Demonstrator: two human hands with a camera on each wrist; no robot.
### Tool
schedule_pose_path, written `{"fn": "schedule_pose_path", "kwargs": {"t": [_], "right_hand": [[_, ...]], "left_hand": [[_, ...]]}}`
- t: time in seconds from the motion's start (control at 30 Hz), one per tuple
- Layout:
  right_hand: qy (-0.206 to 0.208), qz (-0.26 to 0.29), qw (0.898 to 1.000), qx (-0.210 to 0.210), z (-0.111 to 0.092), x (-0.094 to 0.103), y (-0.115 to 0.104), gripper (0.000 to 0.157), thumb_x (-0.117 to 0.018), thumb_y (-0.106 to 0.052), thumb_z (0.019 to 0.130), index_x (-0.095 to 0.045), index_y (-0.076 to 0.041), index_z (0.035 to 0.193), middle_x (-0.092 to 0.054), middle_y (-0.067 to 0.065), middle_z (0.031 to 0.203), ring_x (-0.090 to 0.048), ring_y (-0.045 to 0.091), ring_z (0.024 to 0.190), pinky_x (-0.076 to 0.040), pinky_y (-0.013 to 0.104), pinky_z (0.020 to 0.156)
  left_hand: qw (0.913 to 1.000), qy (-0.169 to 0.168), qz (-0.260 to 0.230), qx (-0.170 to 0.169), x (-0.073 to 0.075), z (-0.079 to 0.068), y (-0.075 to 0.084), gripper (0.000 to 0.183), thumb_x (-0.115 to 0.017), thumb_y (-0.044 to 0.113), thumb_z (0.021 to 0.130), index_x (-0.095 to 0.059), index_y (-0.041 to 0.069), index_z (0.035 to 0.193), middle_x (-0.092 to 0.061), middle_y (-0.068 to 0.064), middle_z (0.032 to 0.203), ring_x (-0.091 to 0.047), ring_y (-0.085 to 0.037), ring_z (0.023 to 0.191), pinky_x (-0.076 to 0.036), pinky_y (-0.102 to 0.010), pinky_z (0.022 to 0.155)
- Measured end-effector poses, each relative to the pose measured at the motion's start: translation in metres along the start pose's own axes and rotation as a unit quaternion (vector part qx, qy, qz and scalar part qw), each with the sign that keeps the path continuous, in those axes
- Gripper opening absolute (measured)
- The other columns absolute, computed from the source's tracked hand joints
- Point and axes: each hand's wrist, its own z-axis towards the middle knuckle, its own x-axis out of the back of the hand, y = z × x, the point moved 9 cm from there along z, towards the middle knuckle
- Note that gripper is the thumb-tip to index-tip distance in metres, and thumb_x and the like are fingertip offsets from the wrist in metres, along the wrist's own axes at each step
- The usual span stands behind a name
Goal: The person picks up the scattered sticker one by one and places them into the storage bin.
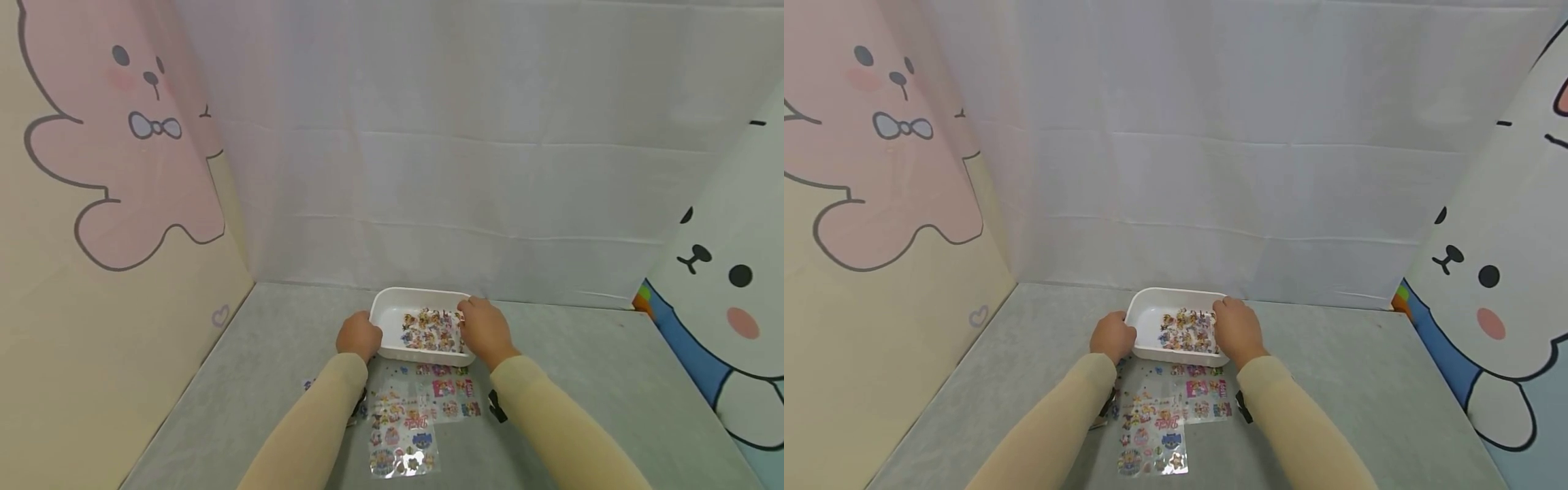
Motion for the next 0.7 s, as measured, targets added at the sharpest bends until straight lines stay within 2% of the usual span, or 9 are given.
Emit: {"fn": "schedule_pose_path", "kwargs": {"t": [0.23, 0.5, 0.7], "right_hand": [[0.019, -0.015, 0.999, 0.032, -0.003, 0.004, 0.0, 0.024, -0.071, -0.006, 0.078, -0.066, -0.002, 0.102, -0.061, 0.009, 0.091, -0.059, 0.025, 0.08, -0.05, 0.04, 0.072], [0.006, -0.008, 1.0, 0.005, -0.013, 0.009, 0.007, 0.022, -0.069, -0.015, 0.081, -0.066, -0.003, 0.1, -0.06, 0.009, 0.087, -0.057, 0.025, 0.078, -0.049, 0.042, 0.071], [0.009, 0.011, 1.0, -0.005, -0.018, 0.013, 0.008, 0.025, -0.067, -0.015, 0.082, -0.065, -0.002, 0.103, -0.062, 0.011, 0.093, -0.058, 0.028, 0.083, -0.049, 0.045, 0.074]], "left_hand": [[1.0, 0.0, 0.001, -0.005, 0.0, 0.002, -0.001, 0.036, -0.055, 0.014, 0.086, -0.063, 0.005, 0.12, -0.066, -0.012, 0.105, -0.063, -0.028, 0.091, -0.05, -0.047, 0.076], [1.0, -0.003, -0.006, 0.0, -0.001, -0.001, -0.002, 0.038, -0.054, 0.015, 0.086, -0.061, 0.005, 0.122, -0.065, -0.013, 0.109, -0.062, -0.029, 0.095, -0.05, -0.047, 0.078], [1.0, 0.006, -0.004, -0.003, 0.002, -0.003, 0.0, 0.037, -0.055, 0.014, 0.086, -0.062, 0.006, 0.121, -0.066, -0.012, 0.107, -0.063, -0.028, 0.093, -0.05, -0.046, 0.077]]}}
